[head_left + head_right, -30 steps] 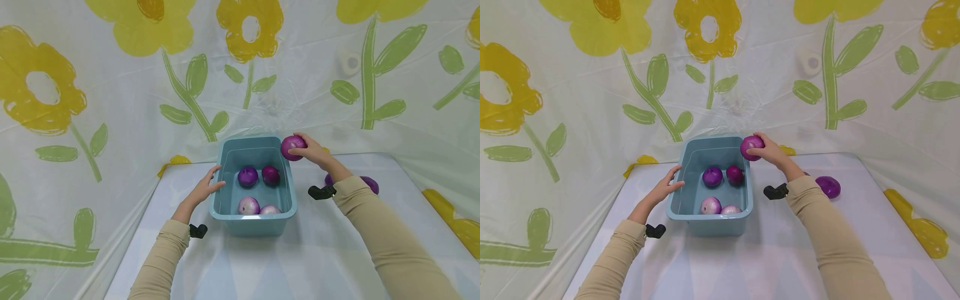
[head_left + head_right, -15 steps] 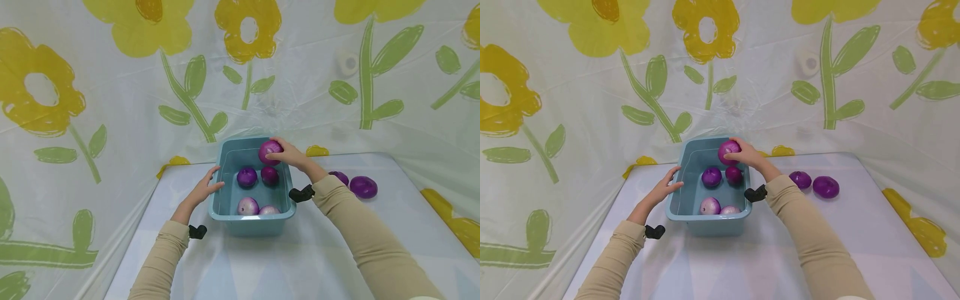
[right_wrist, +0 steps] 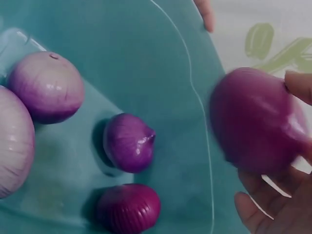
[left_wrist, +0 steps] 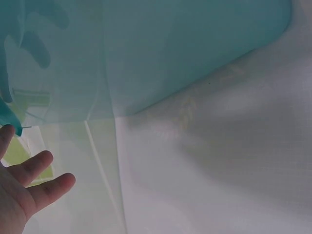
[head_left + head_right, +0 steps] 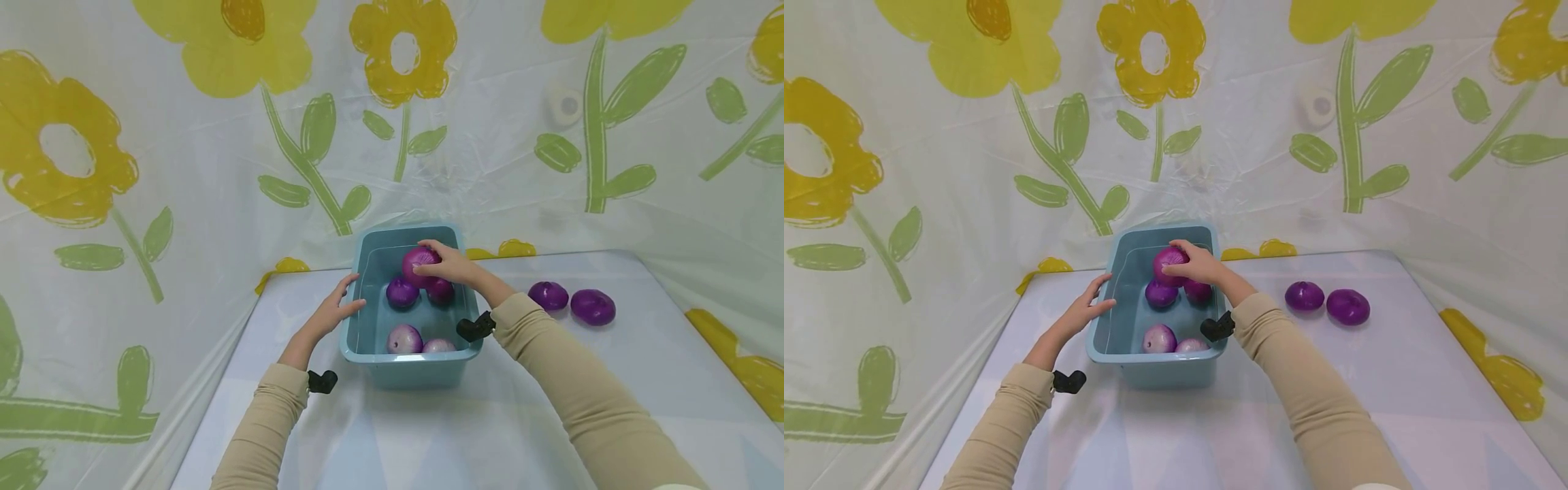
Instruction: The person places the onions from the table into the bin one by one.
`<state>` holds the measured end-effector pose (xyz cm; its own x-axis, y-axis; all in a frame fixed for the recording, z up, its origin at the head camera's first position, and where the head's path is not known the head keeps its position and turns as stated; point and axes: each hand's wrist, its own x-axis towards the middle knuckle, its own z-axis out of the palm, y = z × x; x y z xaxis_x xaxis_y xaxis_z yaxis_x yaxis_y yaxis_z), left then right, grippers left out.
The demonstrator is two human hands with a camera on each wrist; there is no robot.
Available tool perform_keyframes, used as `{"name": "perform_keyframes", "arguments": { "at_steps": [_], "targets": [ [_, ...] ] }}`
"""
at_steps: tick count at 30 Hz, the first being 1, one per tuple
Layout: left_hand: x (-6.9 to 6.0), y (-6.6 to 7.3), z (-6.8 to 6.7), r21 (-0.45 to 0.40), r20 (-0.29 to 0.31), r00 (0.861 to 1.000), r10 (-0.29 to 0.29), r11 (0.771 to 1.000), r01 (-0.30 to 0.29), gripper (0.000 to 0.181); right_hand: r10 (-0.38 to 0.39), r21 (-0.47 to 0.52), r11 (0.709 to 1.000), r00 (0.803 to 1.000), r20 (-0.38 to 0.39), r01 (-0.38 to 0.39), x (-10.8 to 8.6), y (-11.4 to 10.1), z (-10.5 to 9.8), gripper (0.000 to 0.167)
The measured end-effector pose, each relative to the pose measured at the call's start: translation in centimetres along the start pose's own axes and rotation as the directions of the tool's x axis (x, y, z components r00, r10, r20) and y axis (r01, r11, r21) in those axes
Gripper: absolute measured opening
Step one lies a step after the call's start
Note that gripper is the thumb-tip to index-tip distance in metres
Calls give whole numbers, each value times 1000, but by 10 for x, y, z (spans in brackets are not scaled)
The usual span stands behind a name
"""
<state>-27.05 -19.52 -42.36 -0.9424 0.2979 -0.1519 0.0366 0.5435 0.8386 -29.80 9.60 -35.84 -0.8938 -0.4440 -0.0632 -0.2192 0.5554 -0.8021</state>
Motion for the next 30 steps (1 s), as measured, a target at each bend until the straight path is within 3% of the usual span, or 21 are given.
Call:
{"name": "perform_keyframes", "arguments": {
  "at_steps": [7, 14, 25, 30],
  "targets": [
    [-2, 0, 2, 18, -31, 999, 27, 999, -27, 69, -19, 58, 998, 1000, -6, 19, -1, 0, -3, 63],
    [-1, -2, 2, 23, -35, 999, 28, 999, -27, 69, -21, 62, 998, 999, -35, 23, -9, 8, -19, 63],
    [-2, -1, 2, 20, -34, 999, 24, 1000, -24, 69, 65, 63, 996, 993, -100, -59, -38, 42, -62, 69],
    [-1, -2, 3, 24, -33, 999, 28, 999, -27, 69, 112, 16, 994, 985, -130, -111, -56, 60, -81, 71]
  ]
}}
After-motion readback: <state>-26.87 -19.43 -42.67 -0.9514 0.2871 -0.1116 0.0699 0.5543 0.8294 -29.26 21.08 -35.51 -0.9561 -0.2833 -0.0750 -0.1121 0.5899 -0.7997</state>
